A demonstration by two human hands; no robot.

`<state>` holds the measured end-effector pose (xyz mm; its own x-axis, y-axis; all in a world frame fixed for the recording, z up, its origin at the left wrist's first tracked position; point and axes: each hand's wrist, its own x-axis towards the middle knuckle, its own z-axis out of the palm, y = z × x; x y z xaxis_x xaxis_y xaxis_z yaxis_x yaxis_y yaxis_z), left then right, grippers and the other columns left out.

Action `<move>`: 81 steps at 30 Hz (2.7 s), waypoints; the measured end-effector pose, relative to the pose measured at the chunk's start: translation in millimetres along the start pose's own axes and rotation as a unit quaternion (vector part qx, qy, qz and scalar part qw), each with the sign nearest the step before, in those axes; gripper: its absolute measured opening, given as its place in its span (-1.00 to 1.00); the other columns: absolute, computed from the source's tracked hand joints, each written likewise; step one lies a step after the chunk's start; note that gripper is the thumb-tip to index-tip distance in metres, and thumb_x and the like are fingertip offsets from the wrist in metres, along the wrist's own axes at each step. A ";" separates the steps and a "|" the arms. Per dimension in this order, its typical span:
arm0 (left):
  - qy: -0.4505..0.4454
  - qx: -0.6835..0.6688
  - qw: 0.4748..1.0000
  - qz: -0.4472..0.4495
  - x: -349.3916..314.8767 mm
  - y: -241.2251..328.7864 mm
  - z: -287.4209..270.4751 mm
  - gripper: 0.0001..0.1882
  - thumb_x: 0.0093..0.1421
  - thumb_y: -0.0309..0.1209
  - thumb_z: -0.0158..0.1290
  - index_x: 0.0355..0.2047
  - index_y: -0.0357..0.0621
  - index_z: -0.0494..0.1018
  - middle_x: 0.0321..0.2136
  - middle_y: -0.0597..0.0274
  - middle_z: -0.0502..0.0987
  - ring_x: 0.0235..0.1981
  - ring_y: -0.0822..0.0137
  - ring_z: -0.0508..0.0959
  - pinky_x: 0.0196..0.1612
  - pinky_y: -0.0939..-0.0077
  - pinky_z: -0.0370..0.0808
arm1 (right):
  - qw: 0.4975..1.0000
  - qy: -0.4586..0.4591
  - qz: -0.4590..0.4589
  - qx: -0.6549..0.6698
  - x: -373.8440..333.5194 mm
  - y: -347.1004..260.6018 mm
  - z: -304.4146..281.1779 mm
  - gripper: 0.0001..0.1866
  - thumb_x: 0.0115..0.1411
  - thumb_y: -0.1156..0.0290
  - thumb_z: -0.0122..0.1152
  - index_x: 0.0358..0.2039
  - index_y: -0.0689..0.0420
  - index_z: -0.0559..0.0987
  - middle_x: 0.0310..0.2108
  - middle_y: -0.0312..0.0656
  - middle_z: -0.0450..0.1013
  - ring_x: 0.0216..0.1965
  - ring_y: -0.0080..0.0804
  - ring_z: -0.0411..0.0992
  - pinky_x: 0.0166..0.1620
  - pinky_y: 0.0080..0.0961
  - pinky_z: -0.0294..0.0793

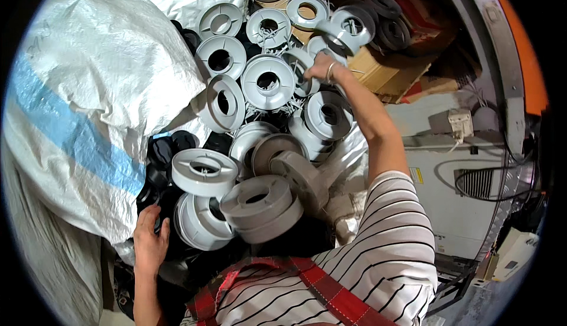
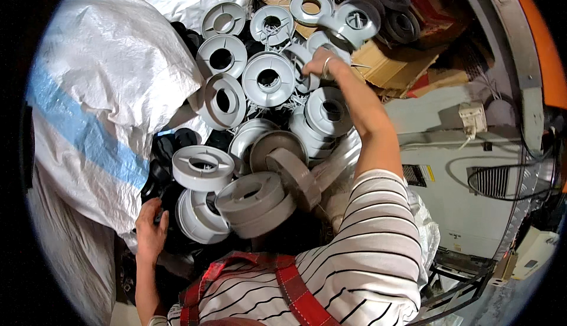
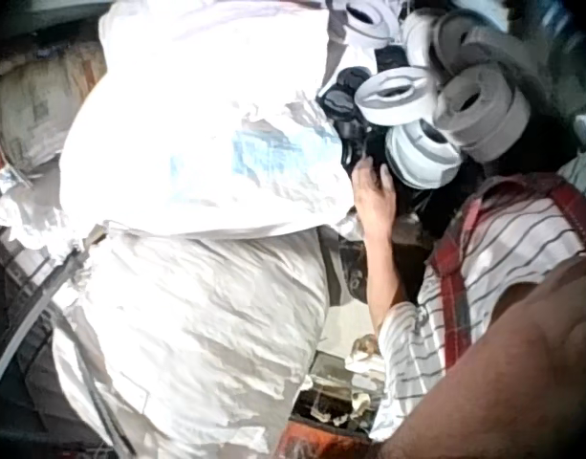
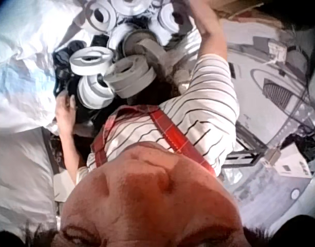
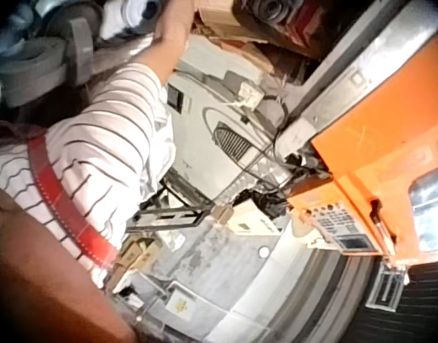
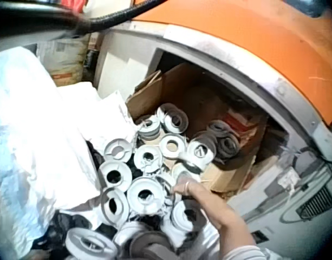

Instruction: The person sits on the floor and assembles white plastic rings with black rubber gaskets. They pick up a white ring and a black gasket, fit the gasket into the center of the ring, and place the assembled unit into a stack. This process is repeated continuously throughout the video.

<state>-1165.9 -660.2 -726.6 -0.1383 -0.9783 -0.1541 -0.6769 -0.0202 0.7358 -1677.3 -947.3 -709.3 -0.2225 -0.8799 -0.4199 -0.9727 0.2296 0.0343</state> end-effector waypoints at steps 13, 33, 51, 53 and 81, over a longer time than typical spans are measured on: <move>-0.052 0.003 0.990 -0.128 -23.0 -42.6 -0.7 -0.21 0.00 -0.09 0.15 0.11 -0.42 0.24 0.06 -0.30 0.31 0.12 -0.06 0.32 0.17 0.29 0.23 | 0.990 0.076 -0.095 -0.071 -237.1 -113.0 73.2 -0.16 -0.25 0.05 0.33 -0.04 0.36 0.28 -0.12 0.10 0.40 0.04 -0.03 0.24 0.01 -0.21 0.35; 0.483 -0.079 0.872 0.004 -56.5 -84.3 -121.2 -0.16 -0.01 -0.40 0.07 0.25 -0.33 -0.03 0.18 -0.27 0.12 0.23 -0.11 0.12 0.25 0.23 0.07 | 0.854 0.058 -0.510 -0.081 -243.4 -446.0 157.2 -0.33 0.18 0.00 -0.04 0.08 0.35 0.30 0.09 0.18 0.26 0.14 0.04 0.21 0.19 -0.26 0.17; 0.442 -0.078 0.888 -0.097 -74.8 -110.4 -133.9 -0.11 -0.01 -0.36 0.08 0.27 -0.38 -0.11 0.26 -0.18 -0.01 0.30 0.03 0.00 0.30 0.33 -0.04 | 0.722 0.360 -0.570 -0.153 -202.4 -524.6 158.9 -0.38 0.15 -0.06 -0.06 0.18 -0.06 0.28 0.04 -0.03 0.37 0.12 -0.17 0.29 0.16 -0.33 0.25; 0.421 -0.106 0.894 -0.111 -71.3 -115.4 -125.3 -0.09 -0.06 -0.35 0.08 0.25 -0.41 -0.09 0.23 -0.25 0.04 0.28 -0.05 0.04 0.30 0.28 -0.01 | 0.739 0.307 -0.580 -0.156 -218.1 -486.5 168.0 -0.37 0.15 -0.06 -0.04 0.20 -0.09 0.27 0.02 -0.03 0.38 0.11 -0.18 0.30 0.15 -0.32 0.25; 0.014 -0.243 0.970 0.025 -78.6 -47.6 -42.2 -0.59 -0.07 -0.25 0.20 -0.23 -0.25 0.51 -0.30 0.13 0.57 -0.27 0.29 0.56 -0.11 0.49 0.44 | 0.938 0.133 -0.294 0.126 -414.9 -234.8 161.4 -0.34 -0.12 0.31 0.25 0.04 0.30 0.37 -0.11 0.15 0.39 -0.05 0.02 0.33 0.04 -0.29 0.33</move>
<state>-1092.4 -591.0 -721.7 -0.1380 -0.9857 -0.0964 -0.2482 -0.0598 0.9669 -1345.8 -569.1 -689.6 0.3064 -0.9502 -0.0567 -0.8931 -0.2663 -0.3627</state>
